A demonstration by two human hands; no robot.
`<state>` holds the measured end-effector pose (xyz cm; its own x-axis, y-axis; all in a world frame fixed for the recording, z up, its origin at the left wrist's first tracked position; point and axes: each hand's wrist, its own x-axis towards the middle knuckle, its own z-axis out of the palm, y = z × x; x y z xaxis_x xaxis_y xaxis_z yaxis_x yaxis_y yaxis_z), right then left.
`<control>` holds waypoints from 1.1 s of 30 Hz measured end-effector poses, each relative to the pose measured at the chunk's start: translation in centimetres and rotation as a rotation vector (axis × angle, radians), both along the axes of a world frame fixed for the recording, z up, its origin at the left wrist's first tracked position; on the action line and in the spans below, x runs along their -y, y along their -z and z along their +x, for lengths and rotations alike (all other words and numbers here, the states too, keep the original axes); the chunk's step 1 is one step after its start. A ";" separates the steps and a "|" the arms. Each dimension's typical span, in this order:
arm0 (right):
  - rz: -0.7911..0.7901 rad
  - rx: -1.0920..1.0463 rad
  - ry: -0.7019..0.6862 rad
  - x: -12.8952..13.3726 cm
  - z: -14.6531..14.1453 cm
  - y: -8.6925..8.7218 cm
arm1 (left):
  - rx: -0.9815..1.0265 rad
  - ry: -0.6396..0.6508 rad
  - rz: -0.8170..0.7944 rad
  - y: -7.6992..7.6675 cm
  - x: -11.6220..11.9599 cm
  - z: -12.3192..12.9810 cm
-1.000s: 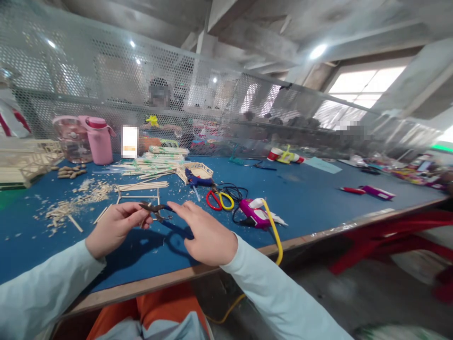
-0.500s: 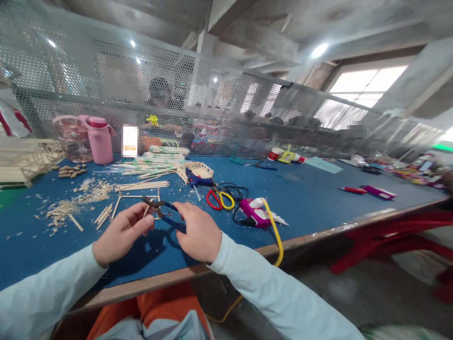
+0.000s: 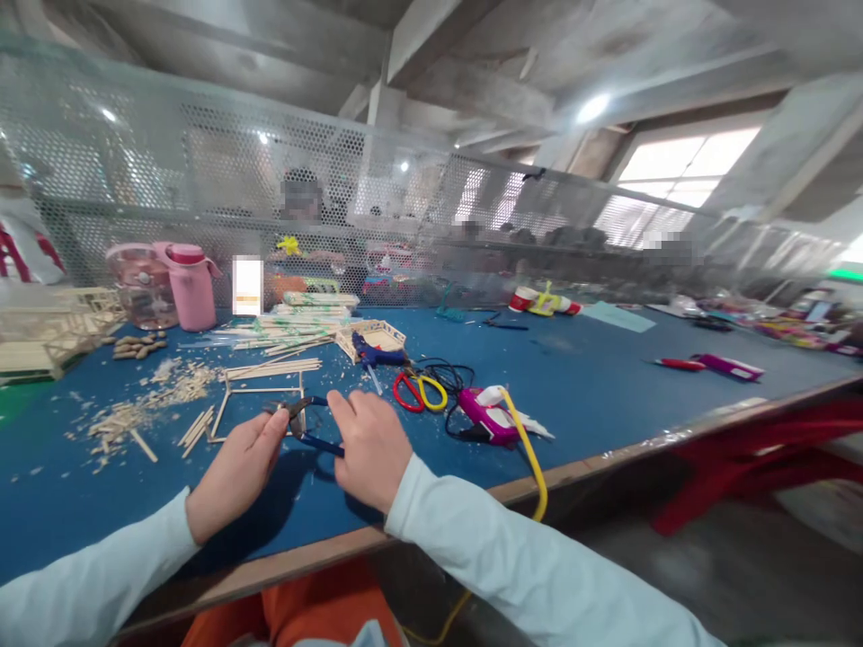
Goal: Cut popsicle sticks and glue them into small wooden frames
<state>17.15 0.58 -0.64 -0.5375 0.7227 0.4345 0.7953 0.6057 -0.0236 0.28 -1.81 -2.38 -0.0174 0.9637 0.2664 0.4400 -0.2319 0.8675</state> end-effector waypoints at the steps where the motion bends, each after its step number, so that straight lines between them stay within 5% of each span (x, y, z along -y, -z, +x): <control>1: 0.011 0.014 0.009 0.0 0.0 -0.1 | 0.003 -0.005 -0.024 0.0 -0.1 0.1; 4: -0.084 -0.090 -0.026 -0.1 -0.1 -0.6 | 0.004 0.023 -0.009 -0.3 -0.3 0.2; 9: -0.747 -0.553 -0.163 -0.7 0.3 -1.5 | -0.047 0.041 0.151 -0.6 -0.3 -1.0; 11: -0.831 -0.675 -0.154 -1.4 1.0 -1.7 | -0.008 -0.028 0.125 -0.5 -0.5 -1.7; 16: -0.478 -0.303 0.101 -2.8 2.7 -0.6 | 0.017 -0.106 -0.047 0.0 -2.0 -2.6; 21: -0.356 0.159 0.357 -2.7 2.8 1.1 | -0.212 -0.065 -0.119 0.8 -3.1 -2.2; 28: -0.271 0.220 0.377 -2.1 2.5 1.4 | -0.196 0.074 -0.113 1.4 -3.3 -1.7; 33: -0.161 0.193 0.448 -2.7 2.4 1.9 | 0.118 -0.100 -0.028 1.3 -3.2 -1.9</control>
